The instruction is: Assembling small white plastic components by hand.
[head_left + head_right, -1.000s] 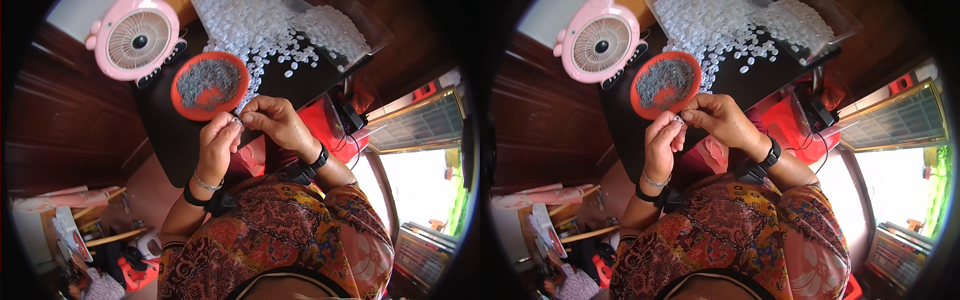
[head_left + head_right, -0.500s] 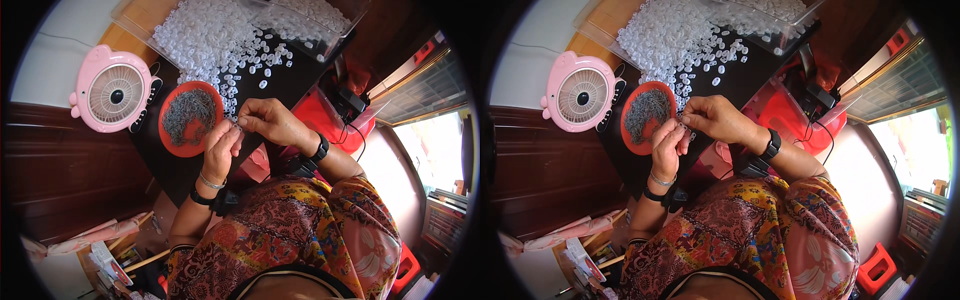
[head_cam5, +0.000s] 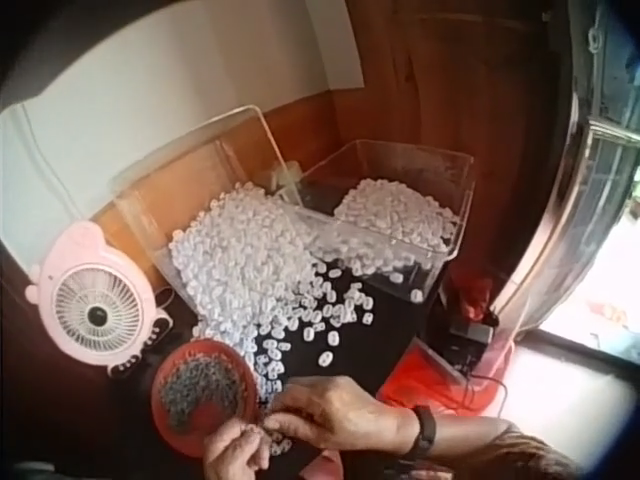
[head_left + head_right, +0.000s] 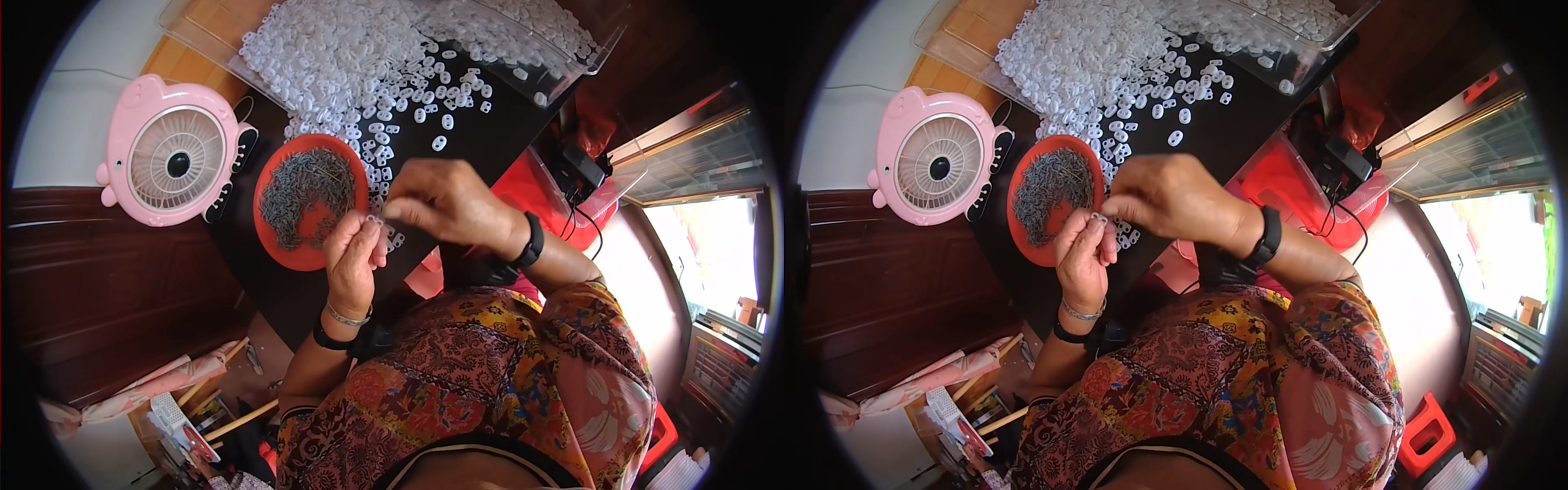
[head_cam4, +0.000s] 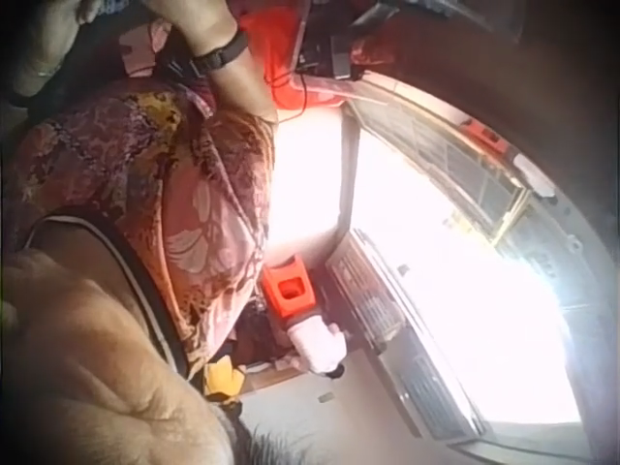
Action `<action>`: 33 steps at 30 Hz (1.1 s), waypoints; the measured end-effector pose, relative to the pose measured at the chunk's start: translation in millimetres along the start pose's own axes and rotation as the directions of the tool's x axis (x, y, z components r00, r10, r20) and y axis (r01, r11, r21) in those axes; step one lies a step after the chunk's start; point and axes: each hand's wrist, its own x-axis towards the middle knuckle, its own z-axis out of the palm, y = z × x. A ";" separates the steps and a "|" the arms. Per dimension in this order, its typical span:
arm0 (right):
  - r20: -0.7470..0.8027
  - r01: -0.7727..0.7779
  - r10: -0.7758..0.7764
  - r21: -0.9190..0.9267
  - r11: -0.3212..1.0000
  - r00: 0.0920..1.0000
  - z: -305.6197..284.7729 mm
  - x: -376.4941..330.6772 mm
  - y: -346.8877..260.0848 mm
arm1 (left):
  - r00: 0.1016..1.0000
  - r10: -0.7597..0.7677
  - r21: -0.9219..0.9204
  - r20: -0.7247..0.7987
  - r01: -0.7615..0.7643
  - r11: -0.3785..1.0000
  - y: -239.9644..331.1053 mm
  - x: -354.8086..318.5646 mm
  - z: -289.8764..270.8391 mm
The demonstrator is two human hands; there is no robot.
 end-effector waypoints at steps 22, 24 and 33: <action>0.099 -0.013 0.097 -0.628 0.778 0.990 -26.9 9.6 38.4 | 0.999 0.051 0.031 0.002 -0.051 0.998 8.3 -1.0 -9.3; 0.035 -0.205 0.211 -0.121 0.971 0.977 -17.5 9.3 30.2 | 0.999 0.048 0.033 -0.008 -0.048 0.998 7.7 -2.0 -10.7; 0.274 -0.447 0.392 0.760 0.471 0.878 28.9 5.6 18.7 | 0.997 0.082 -0.084 0.010 -0.081 0.993 4.7 -1.4 -14.0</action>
